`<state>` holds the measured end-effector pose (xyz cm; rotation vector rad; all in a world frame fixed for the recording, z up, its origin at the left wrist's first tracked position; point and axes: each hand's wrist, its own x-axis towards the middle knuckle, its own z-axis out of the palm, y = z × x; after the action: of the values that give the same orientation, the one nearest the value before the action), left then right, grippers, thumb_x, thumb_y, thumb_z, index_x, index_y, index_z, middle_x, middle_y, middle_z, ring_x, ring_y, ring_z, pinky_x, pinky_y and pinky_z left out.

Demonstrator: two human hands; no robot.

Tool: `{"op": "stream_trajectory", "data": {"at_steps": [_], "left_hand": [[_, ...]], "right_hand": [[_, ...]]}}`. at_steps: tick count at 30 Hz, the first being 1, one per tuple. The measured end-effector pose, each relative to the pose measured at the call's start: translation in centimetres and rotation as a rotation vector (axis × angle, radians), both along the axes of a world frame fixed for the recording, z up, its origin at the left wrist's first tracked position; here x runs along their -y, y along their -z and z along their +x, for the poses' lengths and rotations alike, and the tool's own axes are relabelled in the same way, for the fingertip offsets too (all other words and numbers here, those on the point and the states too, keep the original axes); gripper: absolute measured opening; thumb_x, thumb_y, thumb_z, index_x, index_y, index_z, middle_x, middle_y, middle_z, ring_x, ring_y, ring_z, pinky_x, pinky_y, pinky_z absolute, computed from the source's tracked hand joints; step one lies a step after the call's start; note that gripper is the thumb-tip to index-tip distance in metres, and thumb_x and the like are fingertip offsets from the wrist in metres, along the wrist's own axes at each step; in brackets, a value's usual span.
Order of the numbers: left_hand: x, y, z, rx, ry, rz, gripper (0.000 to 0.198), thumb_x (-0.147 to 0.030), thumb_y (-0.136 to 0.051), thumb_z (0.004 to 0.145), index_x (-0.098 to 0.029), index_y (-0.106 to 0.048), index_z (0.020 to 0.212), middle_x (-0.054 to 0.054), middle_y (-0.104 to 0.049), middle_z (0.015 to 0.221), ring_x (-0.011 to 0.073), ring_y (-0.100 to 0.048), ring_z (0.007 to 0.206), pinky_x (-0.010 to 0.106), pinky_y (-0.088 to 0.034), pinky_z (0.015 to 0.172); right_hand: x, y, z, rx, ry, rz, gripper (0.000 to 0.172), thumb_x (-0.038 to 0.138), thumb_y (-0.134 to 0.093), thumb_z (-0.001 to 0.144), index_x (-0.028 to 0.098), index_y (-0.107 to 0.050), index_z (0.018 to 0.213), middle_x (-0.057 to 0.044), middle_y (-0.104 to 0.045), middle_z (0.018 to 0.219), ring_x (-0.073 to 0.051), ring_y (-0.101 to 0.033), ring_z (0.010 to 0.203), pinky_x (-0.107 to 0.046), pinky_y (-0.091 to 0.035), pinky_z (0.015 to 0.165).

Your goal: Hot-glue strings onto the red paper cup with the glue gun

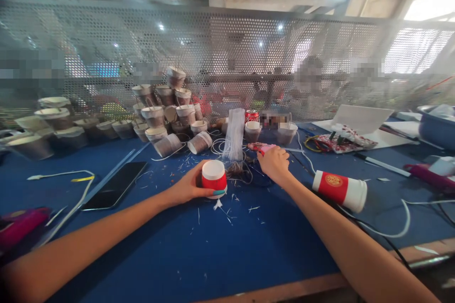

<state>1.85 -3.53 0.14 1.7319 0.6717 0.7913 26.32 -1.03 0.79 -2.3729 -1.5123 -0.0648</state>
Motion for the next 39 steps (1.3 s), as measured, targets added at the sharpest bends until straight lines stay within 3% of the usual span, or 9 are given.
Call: {"op": "stream_trajectory", "data": {"at_steps": [4, 8, 11, 15, 18, 21, 27, 33, 39], "left_hand": [[0.1, 0.0, -0.1, -0.023, -0.004, 0.005, 0.068, -0.025, -0.077, 0.059, -0.021, -0.043, 0.118, 0.009, -0.055, 0.119, 0.0249, -0.05, 0.113, 0.046, -0.035, 0.099], [0.0, 0.1, -0.3, -0.015, 0.017, -0.017, 0.067, -0.026, -0.076, 0.061, -0.021, -0.043, 0.118, 0.009, -0.055, 0.12, 0.0252, -0.051, 0.113, 0.046, -0.036, 0.098], [0.0, 0.1, -0.3, -0.012, 0.03, -0.028, 0.063, -0.026, -0.075, 0.062, -0.02, -0.044, 0.117, 0.009, -0.057, 0.117, 0.0251, -0.052, 0.111, 0.047, -0.038, 0.097], [0.0, 0.0, -0.2, -0.026, 0.034, -0.039, 0.063, -0.027, -0.074, 0.063, -0.02, -0.043, 0.118, 0.009, -0.057, 0.117, 0.0253, -0.053, 0.109, 0.047, -0.039, 0.095], [-0.1, -0.1, -0.3, -0.032, 0.027, -0.031, 0.064, -0.027, -0.075, 0.063, -0.02, -0.043, 0.118, 0.009, -0.056, 0.118, 0.0254, -0.053, 0.111, 0.046, -0.039, 0.096], [-0.1, 0.0, -0.3, -0.027, 0.023, -0.026, 0.065, -0.026, -0.075, 0.062, -0.02, -0.043, 0.119, 0.009, -0.056, 0.118, 0.0254, -0.052, 0.111, 0.046, -0.037, 0.097], [-0.2, 0.2, -0.3, -0.011, 0.032, -0.034, 0.066, -0.028, -0.075, 0.062, -0.021, -0.043, 0.119, 0.009, -0.058, 0.117, 0.0258, -0.053, 0.11, 0.047, -0.038, 0.096], [-0.1, 0.1, -0.4, -0.02, 0.031, -0.023, 0.065, -0.028, -0.075, 0.061, -0.021, -0.044, 0.118, 0.009, -0.057, 0.117, 0.0254, -0.053, 0.109, 0.046, -0.037, 0.097], [0.1, -0.1, -0.5, -0.027, 0.035, -0.032, 0.067, -0.027, -0.076, 0.062, -0.021, -0.043, 0.119, 0.009, -0.056, 0.116, 0.0253, -0.053, 0.109, 0.045, -0.039, 0.096]], "right_hand": [[2.0, -2.8, -0.1, 0.192, -0.015, 0.116, 0.069, 0.055, -0.046, 0.08, -0.006, -0.044, 0.112, -0.033, -0.044, 0.115, -0.041, -0.043, 0.11, -0.047, -0.04, 0.079], [4.9, -5.8, 3.1, 0.268, -0.198, -0.232, 0.063, 0.055, -0.065, 0.065, 0.009, -0.051, 0.106, -0.024, -0.052, 0.111, -0.043, -0.043, 0.111, -0.049, -0.041, 0.076], [6.3, -5.7, 6.8, 0.302, -0.156, -0.487, 0.072, 0.042, -0.082, 0.041, 0.02, -0.052, 0.102, -0.019, -0.053, 0.114, -0.045, -0.044, 0.111, -0.051, -0.042, 0.072], [6.8, -4.8, 11.0, 0.121, -0.228, -0.634, 0.047, 0.024, -0.082, 0.044, 0.02, -0.055, 0.082, -0.012, -0.061, 0.097, -0.026, -0.059, 0.093, -0.033, -0.043, 0.078], [6.3, -5.7, 13.0, 0.054, -0.204, -0.527, 0.038, 0.01, -0.08, 0.045, 0.019, -0.056, 0.072, -0.012, -0.063, 0.093, -0.021, -0.06, 0.087, -0.028, -0.042, 0.077], [5.0, -7.7, 13.7, 0.041, -0.292, -0.217, 0.038, 0.007, -0.077, 0.051, 0.016, -0.059, 0.084, -0.013, -0.064, 0.096, -0.021, -0.058, 0.087, -0.03, -0.04, 0.079], [-0.2, -8.0, 9.8, -0.244, -0.223, 0.465, 0.041, 0.032, -0.057, 0.08, 0.006, -0.049, 0.111, -0.02, -0.058, 0.11, -0.017, -0.056, 0.087, -0.025, -0.04, 0.068], [-4.9, -3.7, 6.8, -0.178, -0.262, 0.43, 0.04, 0.029, -0.057, 0.08, 0.007, -0.048, 0.111, -0.018, -0.055, 0.111, -0.02, -0.049, 0.101, -0.025, -0.037, 0.077], [-4.3, -2.7, 6.4, -0.078, -0.101, 0.292, 0.048, 0.039, -0.046, 0.085, 0.004, -0.047, 0.117, -0.027, -0.052, 0.11, -0.029, -0.052, 0.099, -0.032, -0.035, 0.073]]}}
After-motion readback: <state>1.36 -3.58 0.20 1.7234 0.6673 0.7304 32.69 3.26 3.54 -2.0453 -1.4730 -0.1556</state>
